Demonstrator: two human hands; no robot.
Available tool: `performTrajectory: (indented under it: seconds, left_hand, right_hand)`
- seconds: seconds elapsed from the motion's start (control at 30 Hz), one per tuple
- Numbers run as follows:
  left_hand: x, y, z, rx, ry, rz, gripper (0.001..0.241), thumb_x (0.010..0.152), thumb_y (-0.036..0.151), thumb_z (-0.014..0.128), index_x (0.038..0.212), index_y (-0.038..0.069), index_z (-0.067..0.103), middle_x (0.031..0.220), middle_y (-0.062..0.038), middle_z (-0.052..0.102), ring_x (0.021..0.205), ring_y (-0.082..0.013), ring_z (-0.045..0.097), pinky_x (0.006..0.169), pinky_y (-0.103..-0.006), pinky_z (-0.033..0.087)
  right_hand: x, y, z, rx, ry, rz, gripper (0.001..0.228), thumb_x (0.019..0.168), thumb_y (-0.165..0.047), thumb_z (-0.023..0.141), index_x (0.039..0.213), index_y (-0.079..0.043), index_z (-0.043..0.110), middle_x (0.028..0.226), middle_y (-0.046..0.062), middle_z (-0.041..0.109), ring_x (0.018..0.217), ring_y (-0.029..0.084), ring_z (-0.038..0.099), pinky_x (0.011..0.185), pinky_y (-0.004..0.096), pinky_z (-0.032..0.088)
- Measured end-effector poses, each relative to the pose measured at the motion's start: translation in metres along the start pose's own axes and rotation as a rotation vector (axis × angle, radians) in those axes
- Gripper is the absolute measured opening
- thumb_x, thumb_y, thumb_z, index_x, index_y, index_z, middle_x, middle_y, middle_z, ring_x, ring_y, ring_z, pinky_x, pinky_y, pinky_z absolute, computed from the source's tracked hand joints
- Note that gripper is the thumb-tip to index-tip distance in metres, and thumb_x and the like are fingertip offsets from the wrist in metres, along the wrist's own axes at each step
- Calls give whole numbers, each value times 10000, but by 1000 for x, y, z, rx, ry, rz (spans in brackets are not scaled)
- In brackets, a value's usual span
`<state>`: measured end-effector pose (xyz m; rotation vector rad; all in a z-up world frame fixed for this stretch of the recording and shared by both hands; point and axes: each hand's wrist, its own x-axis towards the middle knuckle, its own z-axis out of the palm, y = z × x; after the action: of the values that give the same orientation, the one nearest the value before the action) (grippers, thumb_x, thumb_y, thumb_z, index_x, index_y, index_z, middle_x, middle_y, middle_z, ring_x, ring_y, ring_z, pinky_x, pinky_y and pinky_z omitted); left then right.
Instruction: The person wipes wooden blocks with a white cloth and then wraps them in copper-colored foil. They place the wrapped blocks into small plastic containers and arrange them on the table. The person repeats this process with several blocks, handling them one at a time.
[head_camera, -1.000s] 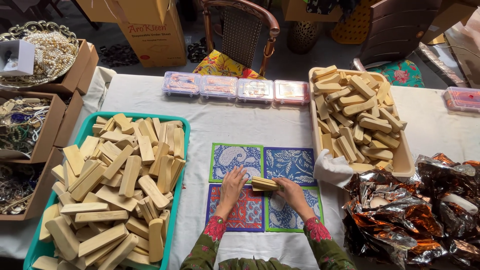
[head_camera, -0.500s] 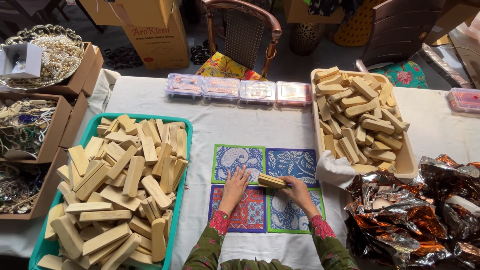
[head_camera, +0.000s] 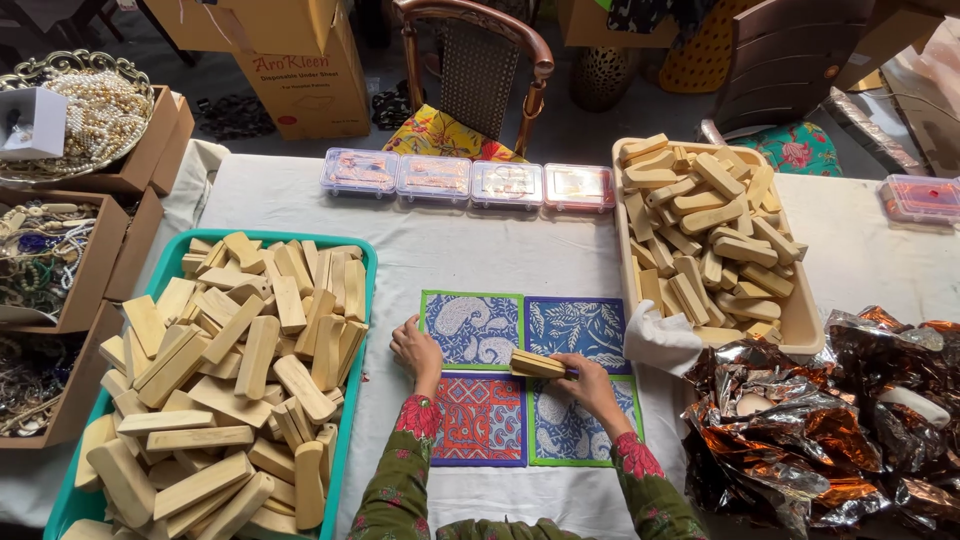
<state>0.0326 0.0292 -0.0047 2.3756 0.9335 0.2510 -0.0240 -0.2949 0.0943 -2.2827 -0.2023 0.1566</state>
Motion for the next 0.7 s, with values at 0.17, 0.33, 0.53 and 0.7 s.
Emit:
performTrajectory:
  seconds: [0.17, 0.33, 0.53, 0.7]
  left_hand:
    - [33, -37, 23, -293, -110, 19, 666, 706, 131, 855, 1313, 174, 586, 1192, -58, 616, 982, -241, 684, 878, -380, 539]
    - [52, -53, 35, -299, -229, -17, 520, 673, 205, 901, 1159, 175, 718, 1096, -22, 716, 985, -207, 700, 900, -368, 558]
    - [11, 15, -33, -171, -141, 237, 455, 780, 311, 874, 1170, 145, 707, 1183, -68, 655, 1130, -292, 600, 969, -411, 488]
    - [-64, 68, -73, -297, -380, 978, 569, 818, 325, 810, 1298, 84, 622, 1297, -104, 615, 1210, -312, 610, 1017, -422, 516]
  right_hand:
    - [1, 5, 5, -14, 18, -28, 499, 721, -89, 847, 1205, -152, 744, 1167, 48, 765, 979, 215, 760, 885, 325, 598]
    - [4, -2, 2, -38, -3, 4, 500, 722, -109, 854, 1206, -158, 741, 1144, 44, 768, 945, 212, 763, 864, 329, 600]
    - [5, -8, 2, -75, -6, -13, 494, 722, -86, 838, 1201, -156, 739, 1133, 32, 765, 922, 211, 759, 848, 330, 601]
    - [12, -11, 6, -117, -23, -26, 507, 728, -75, 825, 1216, -166, 724, 1155, 16, 742, 956, 217, 737, 860, 336, 589]
